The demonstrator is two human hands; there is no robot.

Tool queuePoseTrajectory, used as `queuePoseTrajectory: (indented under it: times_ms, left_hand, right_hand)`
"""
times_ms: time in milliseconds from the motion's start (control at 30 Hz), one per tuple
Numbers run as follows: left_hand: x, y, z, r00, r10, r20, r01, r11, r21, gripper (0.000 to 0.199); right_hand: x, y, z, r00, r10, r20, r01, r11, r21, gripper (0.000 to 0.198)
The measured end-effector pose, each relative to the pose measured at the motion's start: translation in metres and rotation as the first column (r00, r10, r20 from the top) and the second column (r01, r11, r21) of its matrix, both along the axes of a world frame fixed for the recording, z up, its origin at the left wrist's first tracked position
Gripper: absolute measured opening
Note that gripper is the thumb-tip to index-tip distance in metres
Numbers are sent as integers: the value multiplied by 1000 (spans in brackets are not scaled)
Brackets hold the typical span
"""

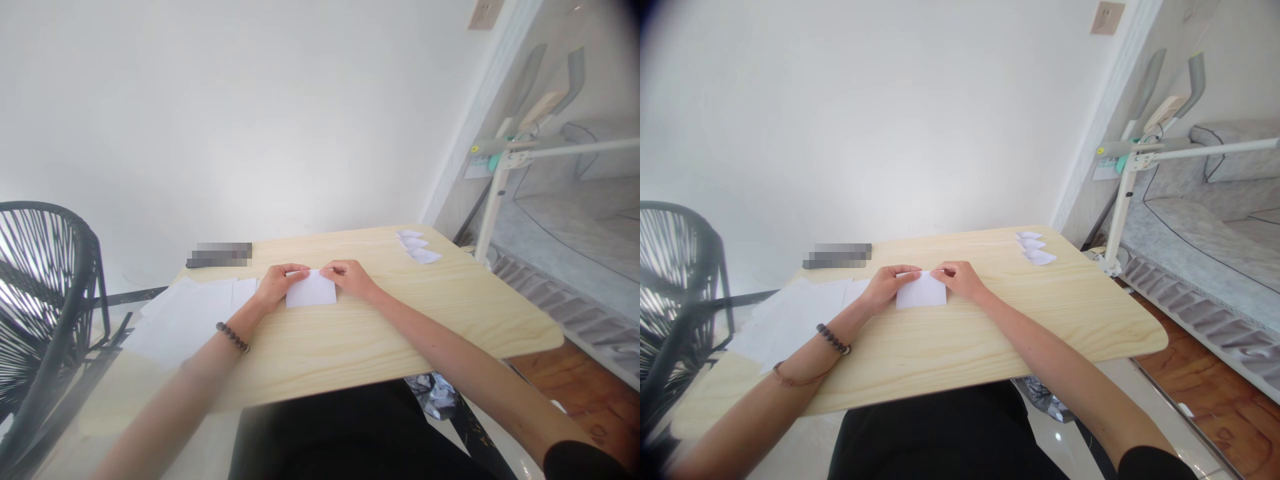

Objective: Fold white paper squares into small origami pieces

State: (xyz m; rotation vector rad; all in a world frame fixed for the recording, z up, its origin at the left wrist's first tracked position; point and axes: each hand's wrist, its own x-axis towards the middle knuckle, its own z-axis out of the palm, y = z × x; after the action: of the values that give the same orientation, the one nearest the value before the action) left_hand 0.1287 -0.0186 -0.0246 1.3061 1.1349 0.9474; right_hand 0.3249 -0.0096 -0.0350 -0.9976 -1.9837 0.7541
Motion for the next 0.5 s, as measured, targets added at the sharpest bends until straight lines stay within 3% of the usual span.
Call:
queuePoseTrajectory:
  times_ms: [500]
  left_hand:
    - [2,0,-3,999,-42,34,42,999,19,37]
  right_hand:
    - [0,2,-2,1000,-8,-5,8,1000,10,23]
